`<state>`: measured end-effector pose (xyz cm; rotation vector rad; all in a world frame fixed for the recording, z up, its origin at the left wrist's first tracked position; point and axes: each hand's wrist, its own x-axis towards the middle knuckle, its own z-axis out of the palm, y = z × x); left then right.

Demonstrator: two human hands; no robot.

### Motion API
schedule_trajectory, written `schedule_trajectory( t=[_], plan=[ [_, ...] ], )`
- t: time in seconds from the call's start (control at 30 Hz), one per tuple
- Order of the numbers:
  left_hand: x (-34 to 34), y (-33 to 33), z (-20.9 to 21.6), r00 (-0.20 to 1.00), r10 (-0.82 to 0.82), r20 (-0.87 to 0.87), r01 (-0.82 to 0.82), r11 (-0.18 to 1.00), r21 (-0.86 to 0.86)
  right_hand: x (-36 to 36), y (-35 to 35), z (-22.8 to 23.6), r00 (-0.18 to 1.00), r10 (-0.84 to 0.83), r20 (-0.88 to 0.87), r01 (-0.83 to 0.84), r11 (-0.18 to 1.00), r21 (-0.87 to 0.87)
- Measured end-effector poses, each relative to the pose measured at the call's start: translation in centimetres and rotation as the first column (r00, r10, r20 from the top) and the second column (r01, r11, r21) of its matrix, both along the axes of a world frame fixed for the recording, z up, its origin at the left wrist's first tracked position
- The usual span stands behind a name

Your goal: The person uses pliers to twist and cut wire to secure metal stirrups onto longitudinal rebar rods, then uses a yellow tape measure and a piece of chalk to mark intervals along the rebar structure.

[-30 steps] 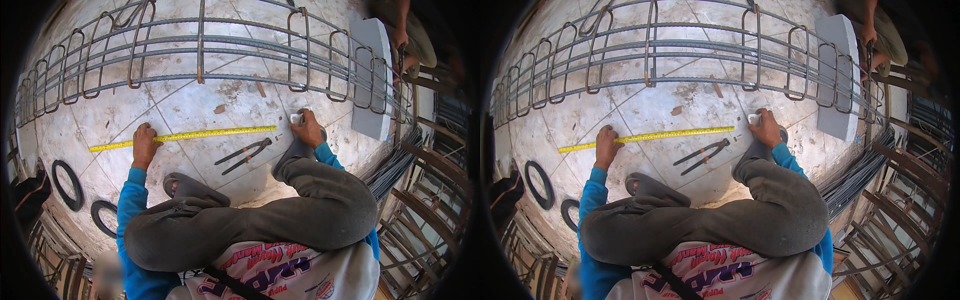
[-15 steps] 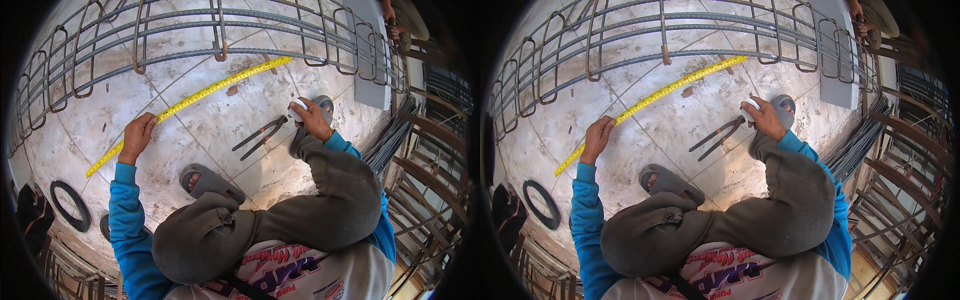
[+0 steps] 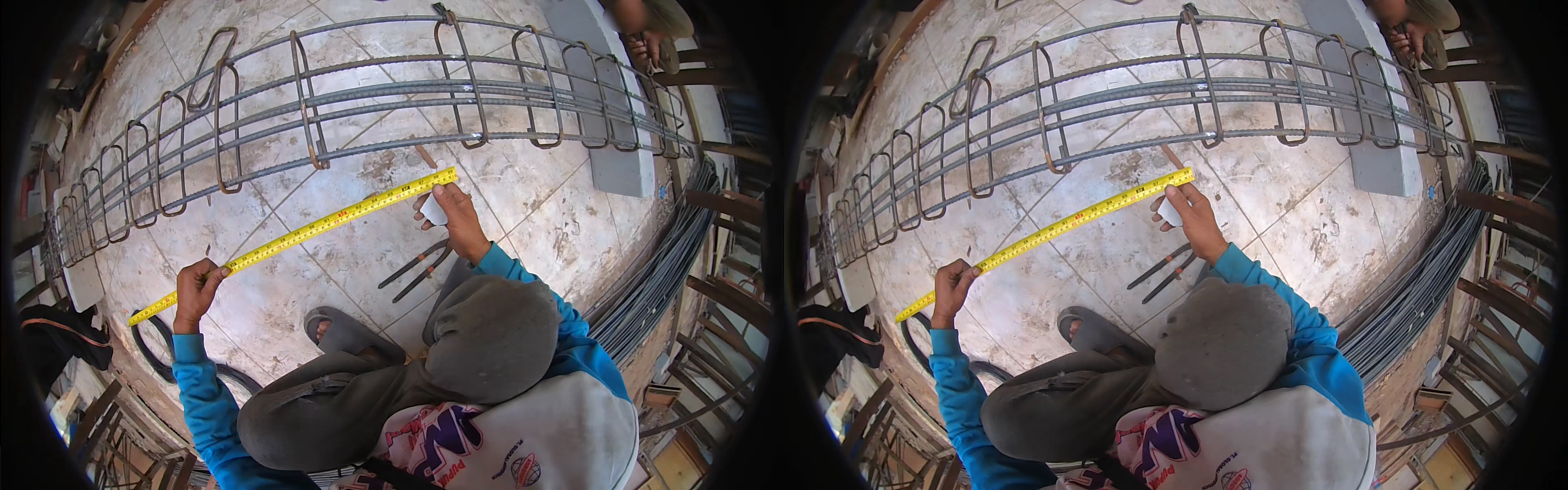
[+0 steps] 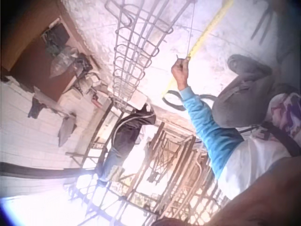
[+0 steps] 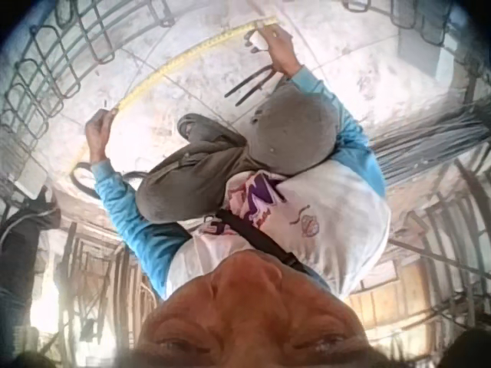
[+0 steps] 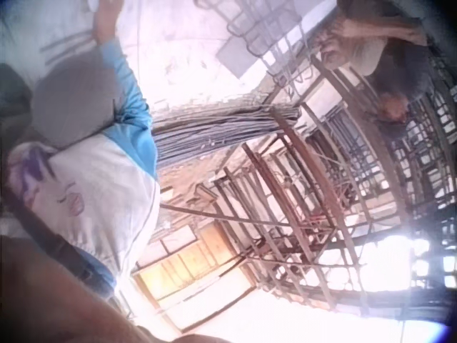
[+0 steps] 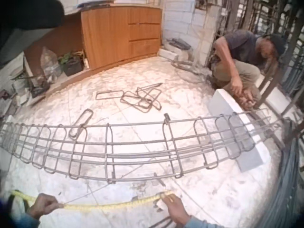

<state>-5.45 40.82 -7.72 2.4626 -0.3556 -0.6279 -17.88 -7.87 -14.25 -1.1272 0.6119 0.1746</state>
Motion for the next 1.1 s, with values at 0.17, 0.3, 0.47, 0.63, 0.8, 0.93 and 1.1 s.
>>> schedule_trajectory(
  t=[0.17, 0.3, 0.47, 0.63, 0.8, 0.93, 1.1],
  plan=[
    [2.1, -3.9, 4.6, 0.998, -0.018, -0.053, 0.022, 0.998, 0.066, 1.4, -2.4, 1.6, 0.981, -0.174, 0.087, 0.161, 0.978, 0.133],
    [4.3, -4.5, 5.5, 0.999, -0.028, -0.032, 0.030, 0.997, 0.065, 2.8, -3.1, 3.6, 0.965, -0.249, 0.079, 0.242, 0.966, 0.086],
    [7.5, -4.9, 4.5, 0.995, -0.032, 0.096, 0.027, 0.998, 0.052, 3.8, -2.8, 2.6, 0.956, -0.274, 0.104, 0.271, 0.962, 0.046],
    [9.7, -7.1, 2.8, 0.949, -0.125, 0.291, 0.091, 0.987, 0.129, 4.5, -2.1, 2.6, 0.926, -0.375, 0.041, 0.375, 0.927, 0.007],
    [9.9, -10.0, 1.4, 0.905, -0.149, 0.398, 0.128, 0.989, 0.078, 4.8, -2.2, 2.5, 0.900, -0.429, 0.076, 0.434, 0.899, -0.056],
    [9.4, -10.5, 0.0, 0.857, -0.179, 0.483, 0.179, 0.983, 0.047, 4.8, -2.3, 2.2, 0.903, -0.426, 0.065, 0.430, 0.896, -0.111],
    [8.8, -9.9, -0.5, 0.856, -0.120, 0.502, 0.165, 0.985, -0.046, 5.2, -1.5, 2.3, 0.914, -0.397, 0.084, 0.405, 0.904, -0.134]
  ],
)
